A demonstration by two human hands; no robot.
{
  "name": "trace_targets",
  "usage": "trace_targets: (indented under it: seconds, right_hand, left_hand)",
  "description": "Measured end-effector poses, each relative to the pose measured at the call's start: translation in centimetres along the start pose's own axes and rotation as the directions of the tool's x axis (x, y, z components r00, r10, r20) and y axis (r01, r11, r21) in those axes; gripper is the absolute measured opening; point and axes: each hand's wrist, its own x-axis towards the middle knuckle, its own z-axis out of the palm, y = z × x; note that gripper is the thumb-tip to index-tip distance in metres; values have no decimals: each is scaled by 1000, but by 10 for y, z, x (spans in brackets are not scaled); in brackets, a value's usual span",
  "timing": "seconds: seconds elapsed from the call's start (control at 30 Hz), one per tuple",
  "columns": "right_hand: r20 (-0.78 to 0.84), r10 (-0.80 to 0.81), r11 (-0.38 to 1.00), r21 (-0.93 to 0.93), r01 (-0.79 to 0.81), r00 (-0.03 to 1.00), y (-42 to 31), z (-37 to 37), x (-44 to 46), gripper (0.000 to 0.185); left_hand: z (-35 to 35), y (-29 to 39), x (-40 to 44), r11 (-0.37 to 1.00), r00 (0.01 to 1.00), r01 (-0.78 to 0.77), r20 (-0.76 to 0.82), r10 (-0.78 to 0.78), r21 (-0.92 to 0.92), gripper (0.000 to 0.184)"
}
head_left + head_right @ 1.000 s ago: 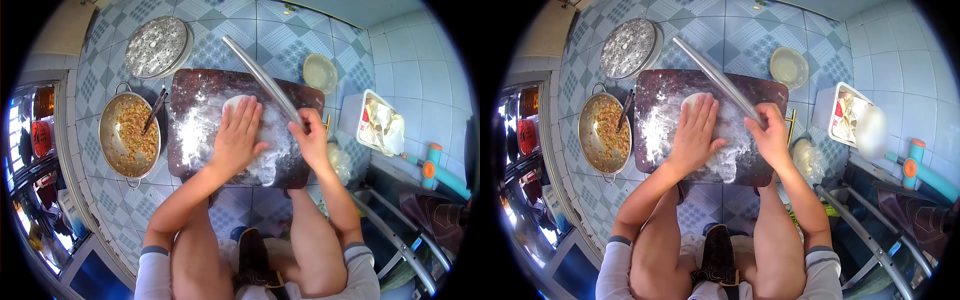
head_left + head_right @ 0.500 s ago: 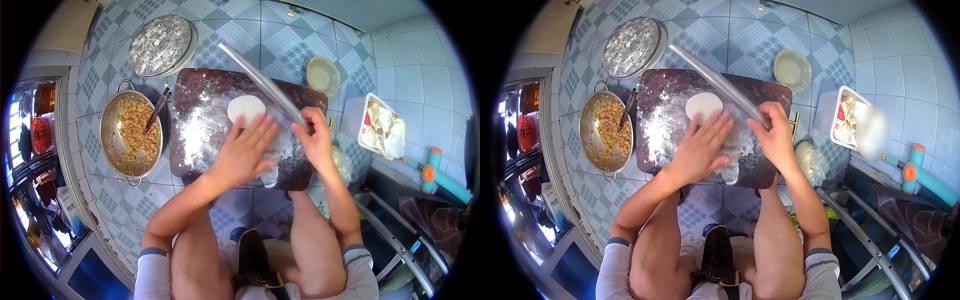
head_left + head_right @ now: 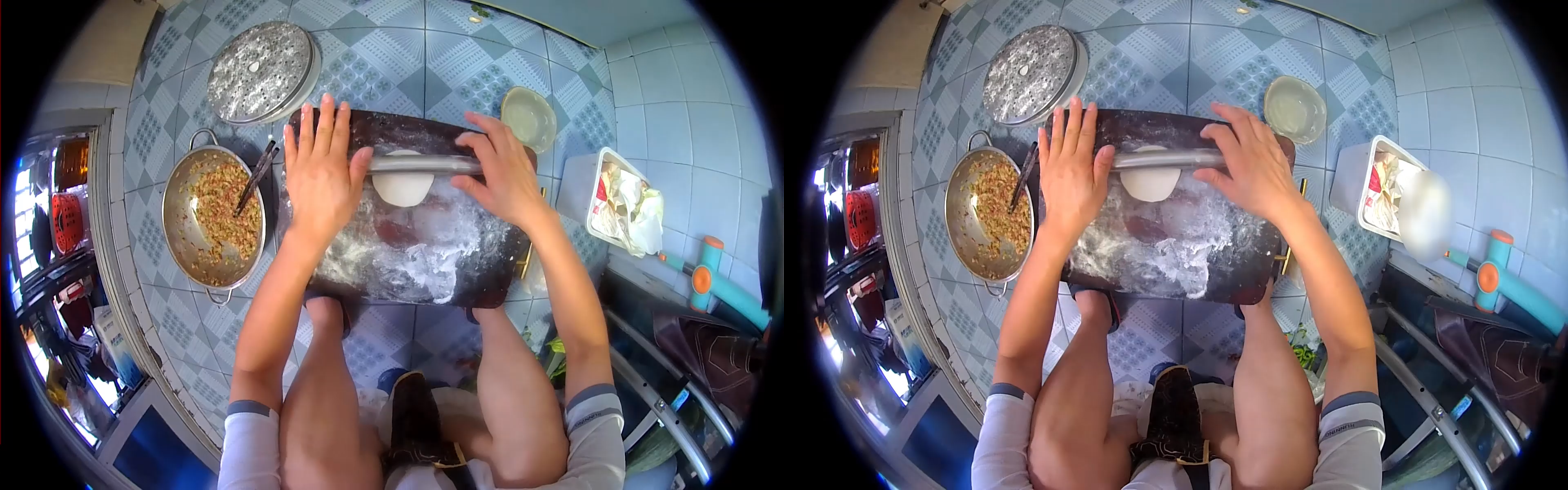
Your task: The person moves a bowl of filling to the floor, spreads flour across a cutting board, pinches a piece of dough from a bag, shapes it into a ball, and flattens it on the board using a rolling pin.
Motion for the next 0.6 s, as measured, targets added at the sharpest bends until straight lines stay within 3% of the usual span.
trace_targets:
  seconds: [0.07,0.13,0.23,0.4,0.53,0.6]
  right_hand:
    - [-23,7,998,-55,-9,1000,-6,0,1,53]
    - [28,-8,974,-226,14,1000,-11,7,-9,74]
    - [132,-36,953,-293,74,991,-22,9,-32,81]
    - [164,14,962,-272,32,986,-23,5,-23,80]
    - [133,16,953,-301,25,991,-19,5,-19,82]
    - [213,44,966,-257,13,976,-31,4,-32,85]
  left_hand:
    - [-4,-2,-3,1000,1000,-5,-5,5,24,62]
    - [-12,-1,-17,999,995,-8,95,12,-46,64]
    - [-18,3,-42,991,991,-2,134,19,-130,64]
    - [-12,-1,-18,997,999,-28,43,31,-77,56]
    - [-14,-1,-19,993,997,-7,74,15,-116,56]
    - [-18,4,-39,989,994,15,106,1,-146,58]
